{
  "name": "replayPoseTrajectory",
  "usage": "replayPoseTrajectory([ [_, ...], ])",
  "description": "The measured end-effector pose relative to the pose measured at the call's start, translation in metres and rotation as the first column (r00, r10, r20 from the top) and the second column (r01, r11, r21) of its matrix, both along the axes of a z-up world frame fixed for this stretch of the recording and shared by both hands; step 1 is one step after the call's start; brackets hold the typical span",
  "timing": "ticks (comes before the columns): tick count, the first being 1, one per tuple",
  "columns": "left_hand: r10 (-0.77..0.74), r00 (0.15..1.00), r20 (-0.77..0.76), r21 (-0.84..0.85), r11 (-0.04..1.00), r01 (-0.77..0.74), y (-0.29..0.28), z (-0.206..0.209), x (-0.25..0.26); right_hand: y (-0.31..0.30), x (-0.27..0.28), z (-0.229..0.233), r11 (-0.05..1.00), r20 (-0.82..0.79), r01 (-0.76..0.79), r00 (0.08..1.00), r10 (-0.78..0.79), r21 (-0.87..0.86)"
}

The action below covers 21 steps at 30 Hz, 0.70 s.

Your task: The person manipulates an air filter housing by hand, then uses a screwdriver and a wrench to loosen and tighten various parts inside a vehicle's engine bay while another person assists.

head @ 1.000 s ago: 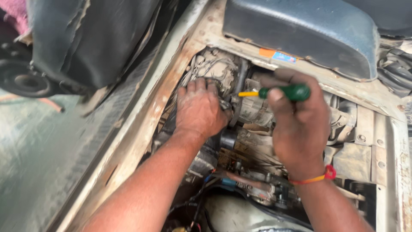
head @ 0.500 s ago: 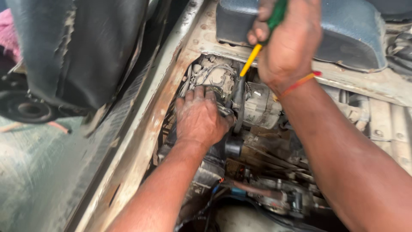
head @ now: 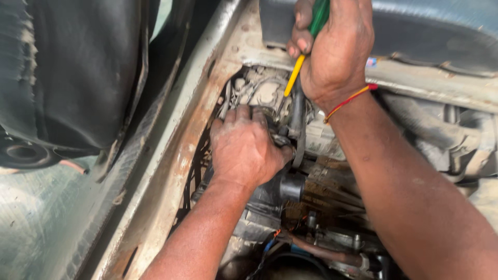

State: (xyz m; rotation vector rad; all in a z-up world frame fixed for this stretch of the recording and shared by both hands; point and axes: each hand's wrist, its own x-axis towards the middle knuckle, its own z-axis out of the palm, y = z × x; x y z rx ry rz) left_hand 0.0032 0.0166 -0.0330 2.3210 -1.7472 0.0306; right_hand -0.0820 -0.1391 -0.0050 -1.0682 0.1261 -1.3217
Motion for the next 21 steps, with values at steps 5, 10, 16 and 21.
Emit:
replayPoseTrajectory([
  [5, -0.006, 0.999, 0.043, -0.046, 0.999, 0.008, 0.001, -0.006, -0.003, -0.013, -0.005, -0.01, 0.993, 0.002, -0.091, 0.996, 0.091, -0.071],
  [10, -0.01, 0.998, 0.063, -0.063, 0.998, 0.014, 0.0, -0.006, -0.004, -0.018, -0.009, -0.011, 0.989, 0.005, -0.126, 0.992, 0.126, -0.073],
  [16, -0.016, 0.998, 0.054, -0.064, 0.998, 0.019, 0.0, -0.007, -0.001, -0.014, -0.008, -0.006, 0.981, -0.021, -0.164, 0.987, 0.162, -0.102],
  [21, -0.016, 0.999, 0.05, -0.064, 0.998, 0.019, 0.0, -0.004, -0.004, -0.012, -0.01, -0.006, 0.991, -0.014, -0.127, 0.992, 0.127, -0.034],
])
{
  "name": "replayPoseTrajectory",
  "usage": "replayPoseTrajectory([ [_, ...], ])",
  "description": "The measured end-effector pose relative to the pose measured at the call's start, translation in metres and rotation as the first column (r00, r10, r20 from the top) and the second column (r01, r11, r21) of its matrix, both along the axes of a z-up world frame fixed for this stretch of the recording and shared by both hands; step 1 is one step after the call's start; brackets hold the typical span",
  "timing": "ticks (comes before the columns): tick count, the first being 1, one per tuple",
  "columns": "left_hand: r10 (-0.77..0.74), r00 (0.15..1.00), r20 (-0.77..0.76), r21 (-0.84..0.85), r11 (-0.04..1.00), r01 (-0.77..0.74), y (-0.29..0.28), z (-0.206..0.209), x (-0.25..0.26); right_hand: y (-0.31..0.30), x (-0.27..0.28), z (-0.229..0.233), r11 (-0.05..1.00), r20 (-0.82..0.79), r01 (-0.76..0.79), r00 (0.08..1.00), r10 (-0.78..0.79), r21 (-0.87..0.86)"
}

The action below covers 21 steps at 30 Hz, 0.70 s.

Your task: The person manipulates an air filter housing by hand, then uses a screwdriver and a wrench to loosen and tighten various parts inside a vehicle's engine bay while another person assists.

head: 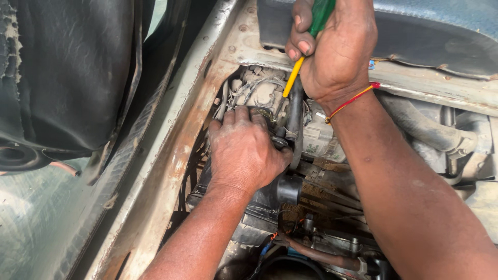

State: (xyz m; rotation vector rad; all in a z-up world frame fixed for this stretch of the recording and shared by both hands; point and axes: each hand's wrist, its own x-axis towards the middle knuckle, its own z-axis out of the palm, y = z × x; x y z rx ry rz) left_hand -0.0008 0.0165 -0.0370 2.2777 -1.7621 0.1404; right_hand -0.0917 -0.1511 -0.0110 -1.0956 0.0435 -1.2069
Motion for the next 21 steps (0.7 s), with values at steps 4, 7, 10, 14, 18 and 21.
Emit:
replayPoseTrajectory([
  [4, 0.002, 1.0, 0.001, -0.007, 1.0, -0.002, 0.002, -0.001, 0.0, 0.0, 0.002, -0.002, 0.993, -0.019, -0.045, 0.999, 0.043, -0.107],
  [7, 0.004, 1.0, 0.005, -0.01, 1.0, -0.003, 0.001, -0.001, -0.001, 0.001, 0.001, 0.001, 0.995, -0.016, -0.058, 0.998, 0.057, -0.083],
  [10, 0.005, 1.0, 0.006, -0.009, 1.0, -0.005, 0.001, 0.0, -0.001, 0.005, 0.003, 0.006, 0.992, -0.046, -0.084, 0.996, 0.08, -0.092],
  [14, 0.006, 1.0, 0.002, 0.007, 1.0, -0.006, 0.001, 0.002, -0.001, 0.014, 0.01, 0.018, 0.98, -0.238, 0.075, 0.964, -0.119, -0.187],
  [18, 0.036, 0.998, -0.044, 0.094, 0.995, -0.032, 0.003, 0.001, -0.002, 0.03, 0.023, 0.023, 0.961, -0.172, 0.18, 0.961, -0.217, -0.207],
  [21, 0.05, 0.992, -0.12, 0.064, 0.997, -0.043, 0.01, -0.001, -0.005, 0.03, 0.023, 0.027, 0.99, -0.107, 0.095, 0.989, -0.106, -0.102],
])
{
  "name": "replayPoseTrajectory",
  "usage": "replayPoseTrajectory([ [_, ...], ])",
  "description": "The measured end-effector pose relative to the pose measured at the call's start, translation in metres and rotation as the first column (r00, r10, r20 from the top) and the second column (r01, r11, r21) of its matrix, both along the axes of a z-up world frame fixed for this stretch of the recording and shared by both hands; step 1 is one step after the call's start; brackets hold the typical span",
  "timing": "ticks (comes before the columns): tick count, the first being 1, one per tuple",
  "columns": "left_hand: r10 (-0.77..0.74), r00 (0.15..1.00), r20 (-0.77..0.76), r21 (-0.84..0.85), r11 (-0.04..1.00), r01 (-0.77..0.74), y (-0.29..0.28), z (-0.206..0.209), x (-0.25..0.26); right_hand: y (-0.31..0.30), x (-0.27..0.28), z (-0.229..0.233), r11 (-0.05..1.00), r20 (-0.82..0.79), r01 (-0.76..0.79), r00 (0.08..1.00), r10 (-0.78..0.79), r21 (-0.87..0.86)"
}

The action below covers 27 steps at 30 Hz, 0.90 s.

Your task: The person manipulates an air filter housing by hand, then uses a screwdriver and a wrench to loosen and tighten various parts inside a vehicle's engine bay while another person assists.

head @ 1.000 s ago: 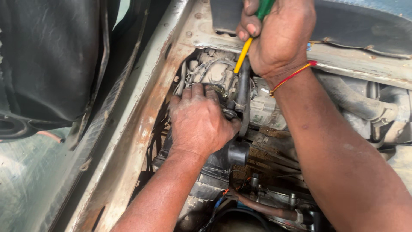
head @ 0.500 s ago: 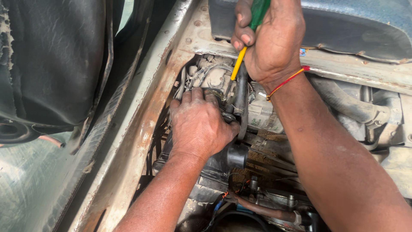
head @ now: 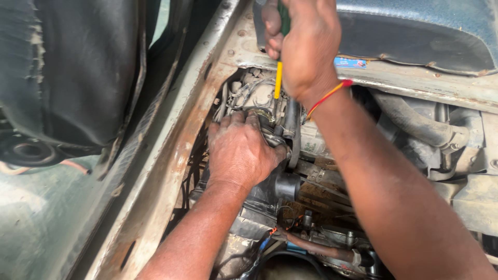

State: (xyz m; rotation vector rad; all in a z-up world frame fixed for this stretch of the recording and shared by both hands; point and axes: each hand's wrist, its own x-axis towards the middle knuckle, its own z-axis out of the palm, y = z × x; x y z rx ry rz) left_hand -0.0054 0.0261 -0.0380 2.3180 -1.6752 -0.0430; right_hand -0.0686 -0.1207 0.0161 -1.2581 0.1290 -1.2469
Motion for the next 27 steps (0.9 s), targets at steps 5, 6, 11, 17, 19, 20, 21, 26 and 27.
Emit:
replayPoseTrajectory([
  [5, 0.007, 0.998, -0.056, -0.009, 1.0, -0.007, 0.002, 0.005, -0.001, -0.027, -0.024, 0.01, 0.895, -0.076, -0.446, 0.893, 0.444, -0.011],
  [6, 0.013, 0.998, -0.055, -0.012, 1.0, -0.013, 0.001, 0.006, -0.001, -0.03, -0.024, 0.007, 0.902, -0.068, -0.431, 0.9, 0.43, 0.004],
  [11, 0.041, 0.991, -0.124, 0.046, 0.998, -0.035, 0.0, 0.008, 0.0, -0.019, -0.001, -0.005, 0.997, -0.019, 0.023, 1.0, -0.025, -0.07],
  [17, 0.025, 0.994, -0.106, 0.101, 0.995, -0.015, -0.004, 0.007, 0.001, 0.0, 0.004, 0.003, 0.971, -0.087, 0.085, 0.99, -0.107, -0.225],
  [19, -0.002, 0.997, -0.071, 0.061, 0.998, 0.007, -0.002, 0.007, 0.001, -0.004, -0.009, 0.007, 0.957, -0.141, -0.259, 0.96, 0.241, -0.128],
  [20, -0.015, 0.998, -0.056, 0.042, 0.999, 0.017, -0.001, 0.007, 0.001, -0.007, -0.015, 0.009, 0.91, -0.118, -0.405, 0.912, 0.394, -0.088],
  [21, -0.012, 0.999, -0.053, 0.033, 0.999, 0.014, -0.002, 0.008, 0.001, -0.01, -0.017, 0.01, 0.904, -0.131, -0.415, 0.906, 0.402, -0.099],
  [26, 0.005, 0.998, -0.055, 0.063, 0.998, -0.001, -0.002, 0.006, -0.001, -0.006, -0.008, 0.002, 0.97, -0.179, -0.016, 0.983, -0.029, -0.243],
  [27, -0.001, 0.999, -0.043, 0.044, 0.999, 0.003, -0.002, 0.006, 0.0, -0.002, -0.001, 0.0, 0.966, -0.141, 0.073, 0.984, -0.111, -0.249],
])
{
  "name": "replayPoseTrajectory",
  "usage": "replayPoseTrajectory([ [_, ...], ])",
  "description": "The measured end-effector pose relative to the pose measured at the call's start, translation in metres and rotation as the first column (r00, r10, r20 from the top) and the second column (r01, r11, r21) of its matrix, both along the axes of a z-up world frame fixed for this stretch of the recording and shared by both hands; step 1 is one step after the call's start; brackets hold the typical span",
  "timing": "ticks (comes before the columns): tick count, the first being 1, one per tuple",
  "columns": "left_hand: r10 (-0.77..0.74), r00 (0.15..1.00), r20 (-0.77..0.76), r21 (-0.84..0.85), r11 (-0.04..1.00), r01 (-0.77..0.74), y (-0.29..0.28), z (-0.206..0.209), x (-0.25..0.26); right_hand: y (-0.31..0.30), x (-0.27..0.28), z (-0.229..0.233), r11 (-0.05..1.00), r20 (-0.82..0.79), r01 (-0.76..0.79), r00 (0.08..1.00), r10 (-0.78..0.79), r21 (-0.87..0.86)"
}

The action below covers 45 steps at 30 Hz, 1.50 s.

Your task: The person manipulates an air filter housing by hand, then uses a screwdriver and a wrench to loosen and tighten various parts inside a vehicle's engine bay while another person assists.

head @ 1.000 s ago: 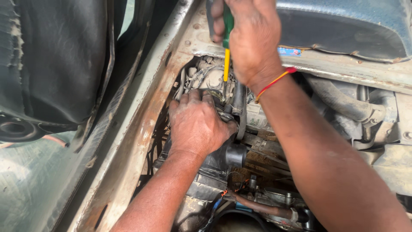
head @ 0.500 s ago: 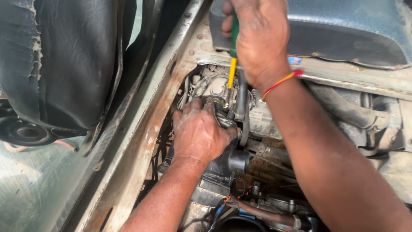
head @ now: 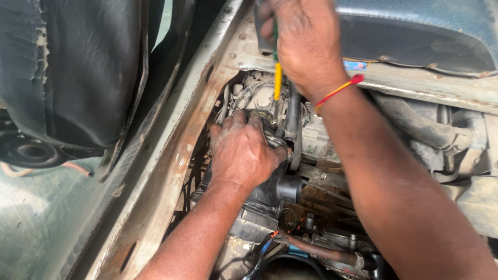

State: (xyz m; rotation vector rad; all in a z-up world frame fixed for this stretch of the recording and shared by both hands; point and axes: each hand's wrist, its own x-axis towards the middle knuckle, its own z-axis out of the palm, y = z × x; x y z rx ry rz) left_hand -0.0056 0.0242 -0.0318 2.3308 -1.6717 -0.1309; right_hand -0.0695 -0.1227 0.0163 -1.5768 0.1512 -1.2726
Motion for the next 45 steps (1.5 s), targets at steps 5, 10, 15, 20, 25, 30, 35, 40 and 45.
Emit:
replayPoseTrajectory([
  [5, -0.023, 0.999, 0.036, -0.033, 0.999, 0.024, 0.0, -0.007, 0.003, -0.012, 0.01, -0.008, 0.988, 0.076, -0.065, 0.996, 0.055, 0.14],
  [10, -0.032, 0.999, 0.022, -0.021, 0.999, 0.033, -0.001, -0.001, 0.0, -0.033, -0.007, -0.017, 0.987, -0.01, 0.002, 1.0, -0.001, 0.158],
  [15, -0.05, 0.995, 0.082, -0.153, 0.986, 0.062, 0.004, -0.004, 0.004, -0.005, 0.009, -0.015, 0.996, -0.066, 0.088, 0.994, -0.09, -0.03],
  [20, -0.058, 0.993, 0.107, 0.003, 0.998, 0.058, 0.0, -0.005, 0.004, -0.003, 0.002, 0.006, 0.944, 0.049, -0.27, 0.963, 0.265, 0.19],
  [25, -0.047, 0.997, 0.068, -0.104, 0.993, 0.054, 0.0, -0.008, 0.002, -0.02, -0.007, -0.007, 0.978, -0.032, -0.156, 0.986, 0.162, 0.14],
  [30, -0.046, 0.997, 0.061, -0.054, 0.997, 0.049, 0.001, -0.005, 0.0, -0.007, 0.012, -0.015, 0.685, 0.216, 0.606, 0.791, -0.572, -0.404],
  [35, -0.038, 0.996, 0.076, -0.024, 0.999, 0.04, 0.003, -0.006, 0.001, -0.007, -0.009, 0.003, 0.964, 0.129, -0.247, 0.964, 0.233, 0.104],
  [40, -0.044, 0.998, 0.038, -0.113, 0.992, 0.048, 0.004, 0.001, 0.001, 0.004, -0.019, 0.01, 0.918, 0.055, -0.309, 0.951, 0.305, 0.25],
  [45, -0.024, 1.0, 0.011, 0.025, 0.999, 0.024, 0.007, 0.004, 0.006, 0.026, -0.01, 0.022, 0.978, -0.022, -0.102, 0.994, 0.108, 0.18],
])
